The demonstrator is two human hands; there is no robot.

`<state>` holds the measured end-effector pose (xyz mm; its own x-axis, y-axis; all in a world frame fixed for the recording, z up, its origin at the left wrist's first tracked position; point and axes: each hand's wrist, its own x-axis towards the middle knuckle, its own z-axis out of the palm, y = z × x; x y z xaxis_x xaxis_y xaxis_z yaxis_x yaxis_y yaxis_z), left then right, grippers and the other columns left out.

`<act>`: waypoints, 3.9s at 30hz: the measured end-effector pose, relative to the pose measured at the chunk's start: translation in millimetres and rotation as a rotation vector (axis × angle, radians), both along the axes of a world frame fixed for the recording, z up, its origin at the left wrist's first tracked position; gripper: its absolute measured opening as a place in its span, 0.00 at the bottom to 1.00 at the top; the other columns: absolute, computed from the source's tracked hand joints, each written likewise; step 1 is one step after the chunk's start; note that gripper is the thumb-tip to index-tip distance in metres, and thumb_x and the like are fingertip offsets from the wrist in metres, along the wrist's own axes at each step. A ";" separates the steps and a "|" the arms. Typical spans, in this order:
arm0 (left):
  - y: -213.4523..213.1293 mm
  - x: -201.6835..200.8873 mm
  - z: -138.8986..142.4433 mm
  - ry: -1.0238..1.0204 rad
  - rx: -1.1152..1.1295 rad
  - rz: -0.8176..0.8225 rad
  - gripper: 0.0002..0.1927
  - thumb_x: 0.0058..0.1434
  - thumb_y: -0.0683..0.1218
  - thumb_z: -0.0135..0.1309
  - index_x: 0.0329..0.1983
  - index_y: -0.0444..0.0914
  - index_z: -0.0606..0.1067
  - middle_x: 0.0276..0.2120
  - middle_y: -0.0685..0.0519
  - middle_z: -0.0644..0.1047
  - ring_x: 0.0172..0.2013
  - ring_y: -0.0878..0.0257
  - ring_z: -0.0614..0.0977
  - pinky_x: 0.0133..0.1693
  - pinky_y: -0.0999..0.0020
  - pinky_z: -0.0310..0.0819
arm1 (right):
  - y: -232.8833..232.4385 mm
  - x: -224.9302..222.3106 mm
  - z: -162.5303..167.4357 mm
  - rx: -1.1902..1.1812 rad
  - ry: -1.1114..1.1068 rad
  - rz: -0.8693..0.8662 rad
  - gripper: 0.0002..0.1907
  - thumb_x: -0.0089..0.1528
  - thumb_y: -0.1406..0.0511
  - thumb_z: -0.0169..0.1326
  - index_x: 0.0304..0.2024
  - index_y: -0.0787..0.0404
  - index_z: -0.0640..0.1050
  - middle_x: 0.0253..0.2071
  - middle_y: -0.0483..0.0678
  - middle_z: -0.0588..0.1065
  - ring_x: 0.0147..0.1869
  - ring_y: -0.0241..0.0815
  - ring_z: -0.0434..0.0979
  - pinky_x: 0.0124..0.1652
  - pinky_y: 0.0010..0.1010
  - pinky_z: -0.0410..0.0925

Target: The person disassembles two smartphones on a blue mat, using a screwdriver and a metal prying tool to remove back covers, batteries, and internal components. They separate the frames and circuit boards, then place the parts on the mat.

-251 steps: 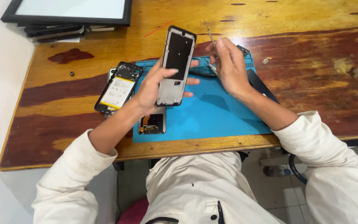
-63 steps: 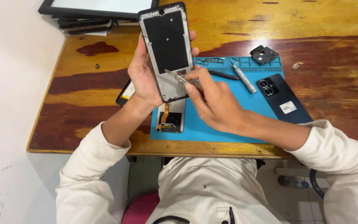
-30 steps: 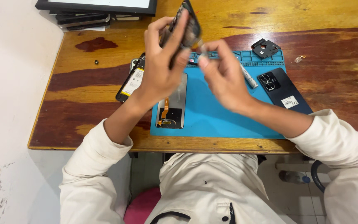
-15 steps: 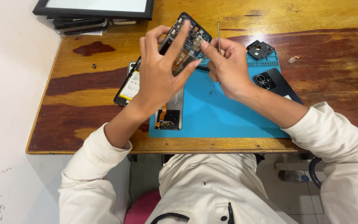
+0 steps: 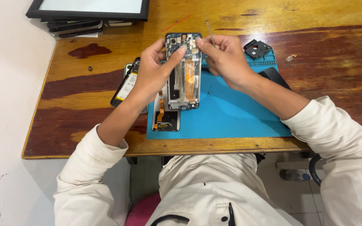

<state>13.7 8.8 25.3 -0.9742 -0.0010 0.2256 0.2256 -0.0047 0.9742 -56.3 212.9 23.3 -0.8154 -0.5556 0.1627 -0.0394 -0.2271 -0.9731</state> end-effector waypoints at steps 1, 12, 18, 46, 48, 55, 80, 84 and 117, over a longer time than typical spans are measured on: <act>1.3 -0.4 -0.7 0.021 0.005 -0.016 0.14 0.66 0.49 0.60 0.50 0.37 0.77 0.37 0.55 0.83 0.35 0.72 0.84 0.37 0.76 0.81 | -0.3 1.0 -0.6 0.001 -0.007 0.017 0.10 0.71 0.62 0.53 0.37 0.60 0.78 0.16 0.34 0.62 0.16 0.25 0.53 0.17 0.24 0.47; 4.9 -0.1 -11.6 0.067 0.028 0.038 0.13 0.64 0.46 0.65 0.48 0.35 0.79 0.38 0.56 0.82 0.36 0.72 0.81 0.39 0.75 0.77 | 1.0 4.2 -0.1 0.049 0.050 0.106 0.13 0.74 0.58 0.46 0.43 0.59 0.75 0.18 0.34 0.58 0.18 0.25 0.50 0.18 0.23 0.47; -5.0 -9.4 -8.9 0.108 0.165 0.134 0.10 0.64 0.45 0.64 0.44 0.36 0.77 0.36 0.55 0.81 0.34 0.71 0.82 0.38 0.74 0.79 | -0.3 5.0 0.1 0.167 0.156 0.050 0.15 0.75 0.56 0.42 0.47 0.59 0.73 0.20 0.36 0.59 0.20 0.26 0.52 0.20 0.22 0.51; -24.4 -14.9 7.7 0.232 0.367 0.201 0.06 0.66 0.42 0.63 0.42 0.35 0.79 0.37 0.54 0.82 0.35 0.70 0.82 0.40 0.73 0.79 | 2.2 1.9 -14.4 0.200 0.151 0.170 0.05 0.64 0.70 0.58 0.39 0.68 0.82 0.22 0.41 0.73 0.19 0.25 0.63 0.18 0.22 0.54; -24.3 -14.7 7.8 0.233 0.369 0.198 0.07 0.66 0.42 0.63 0.43 0.35 0.79 0.37 0.54 0.82 0.35 0.70 0.82 0.40 0.74 0.79 | 2.7 1.5 -15.6 0.197 0.157 0.184 0.05 0.64 0.70 0.59 0.38 0.69 0.82 0.22 0.41 0.73 0.19 0.24 0.63 0.18 0.22 0.54; -24.2 -14.2 6.4 0.232 0.350 0.166 0.06 0.67 0.42 0.62 0.42 0.35 0.79 0.37 0.54 0.82 0.34 0.70 0.83 0.40 0.73 0.80 | 3.5 0.0 -19.8 0.202 0.232 0.180 0.04 0.63 0.72 0.59 0.38 0.69 0.83 0.26 0.41 0.76 0.23 0.23 0.67 0.21 0.20 0.58; -23.1 -13.1 2.5 0.211 0.317 0.142 0.07 0.67 0.43 0.63 0.43 0.36 0.78 0.36 0.55 0.81 0.34 0.71 0.82 0.39 0.73 0.80 | 3.7 0.6 -21.6 0.225 0.232 0.188 0.05 0.63 0.70 0.60 0.35 0.67 0.83 0.24 0.38 0.74 0.25 0.21 0.66 0.23 0.18 0.57; -22.6 -12.8 2.5 0.206 0.321 0.139 0.07 0.67 0.43 0.63 0.43 0.35 0.78 0.37 0.55 0.81 0.34 0.70 0.82 0.39 0.73 0.80 | 3.8 0.9 -22.0 0.240 0.276 0.184 0.05 0.63 0.71 0.59 0.35 0.68 0.83 0.25 0.38 0.76 0.27 0.21 0.68 0.26 0.18 0.60; -25.8 -12.3 6.4 0.247 0.318 0.147 0.07 0.67 0.43 0.63 0.43 0.35 0.78 0.36 0.55 0.81 0.34 0.71 0.82 0.39 0.73 0.80 | 4.4 2.0 -21.7 0.225 0.257 0.233 0.02 0.64 0.71 0.58 0.38 0.65 0.81 0.22 0.33 0.69 0.25 0.20 0.64 0.25 0.18 0.57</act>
